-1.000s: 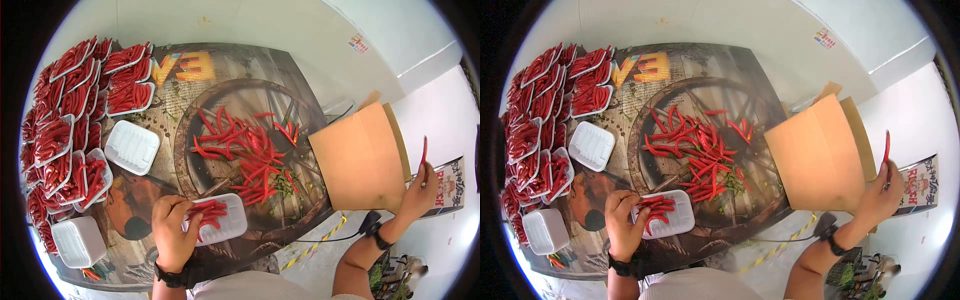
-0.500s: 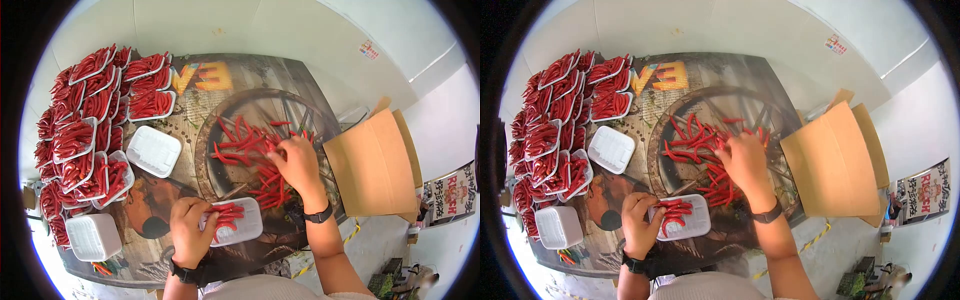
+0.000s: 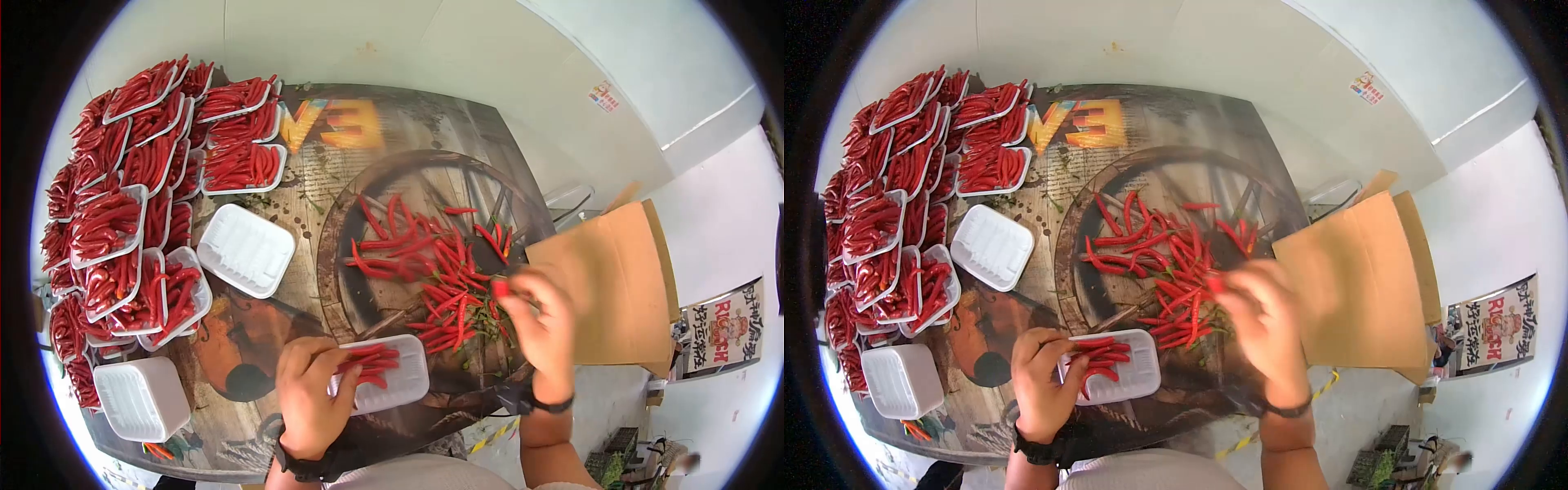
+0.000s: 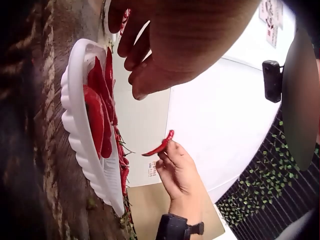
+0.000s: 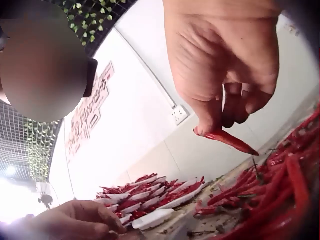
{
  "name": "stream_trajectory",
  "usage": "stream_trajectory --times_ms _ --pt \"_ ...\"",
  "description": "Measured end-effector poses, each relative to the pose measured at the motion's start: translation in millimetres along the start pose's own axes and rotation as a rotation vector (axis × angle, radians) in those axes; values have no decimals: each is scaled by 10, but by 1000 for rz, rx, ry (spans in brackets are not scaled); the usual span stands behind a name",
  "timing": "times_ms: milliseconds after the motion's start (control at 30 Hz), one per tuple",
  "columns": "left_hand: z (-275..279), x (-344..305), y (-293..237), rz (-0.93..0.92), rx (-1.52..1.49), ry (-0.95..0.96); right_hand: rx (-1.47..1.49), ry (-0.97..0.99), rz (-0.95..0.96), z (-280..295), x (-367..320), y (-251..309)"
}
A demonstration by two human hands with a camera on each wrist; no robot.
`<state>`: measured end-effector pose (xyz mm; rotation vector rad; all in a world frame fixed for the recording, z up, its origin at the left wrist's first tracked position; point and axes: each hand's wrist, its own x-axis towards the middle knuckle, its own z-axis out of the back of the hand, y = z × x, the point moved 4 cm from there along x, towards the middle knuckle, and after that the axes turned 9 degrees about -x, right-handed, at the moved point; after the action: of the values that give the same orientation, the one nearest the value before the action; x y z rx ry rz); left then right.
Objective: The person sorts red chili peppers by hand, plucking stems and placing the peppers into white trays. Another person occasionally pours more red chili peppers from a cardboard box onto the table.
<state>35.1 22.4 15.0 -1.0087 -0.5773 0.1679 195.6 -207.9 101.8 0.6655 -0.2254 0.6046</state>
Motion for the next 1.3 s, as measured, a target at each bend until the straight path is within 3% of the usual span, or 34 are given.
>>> stream_trajectory --times_ms 100,167,233,267,333,400,467,500,567,633,700,733,800,1000,1067,1167,1300 --pt "31 -3 18 27 -9 -42 -144 -421 -141 782 -358 24" --pt "26 -8 -3 33 -18 -22 -506 -610 -55 1462 -366 15" --pt "13 3 0 29 -22 -6 -711 -797 -106 1827 -334 -52" --pt "6 -2 13 30 -30 -2 -714 -801 -109 1945 -322 -101" --pt "-5 -9 28 40 -33 -6 -1046 -835 -253 2129 -278 -190" --pt "16 -7 32 40 -24 -26 -1149 -813 -300 2220 -220 -326" --pt "23 -19 50 26 -16 -11 -1203 -597 -333 2225 -164 -556" --pt "16 -23 52 15 -16 2 -1202 -636 -279 2052 -94 -431" --pt "6 -20 39 24 -5 5 -1091 -644 11 1590 13 -246" --pt "3 -22 20 23 12 19 -626 -524 -104 866 91 -136" --pt "-1 -25 31 47 -11 -4 -672 -176 33 282 314 11" --pt "2 -21 26 40 1 -3 -435 24 -58 5 373 -174" --pt "2 -10 44 83 15 10 -302 55 36 -412 376 -455" --pt "-19 -2 51 132 70 66 -386 253 -81 -889 414 -514" --pt "-51 32 -33 77 5 146 -268 314 206 -1024 424 -445" --pt "-79 18 -14 43 -11 195 -53 309 354 -1055 435 -250" --pt "-59 16 -2 25 7 191 -23 246 299 -759 291 -77"
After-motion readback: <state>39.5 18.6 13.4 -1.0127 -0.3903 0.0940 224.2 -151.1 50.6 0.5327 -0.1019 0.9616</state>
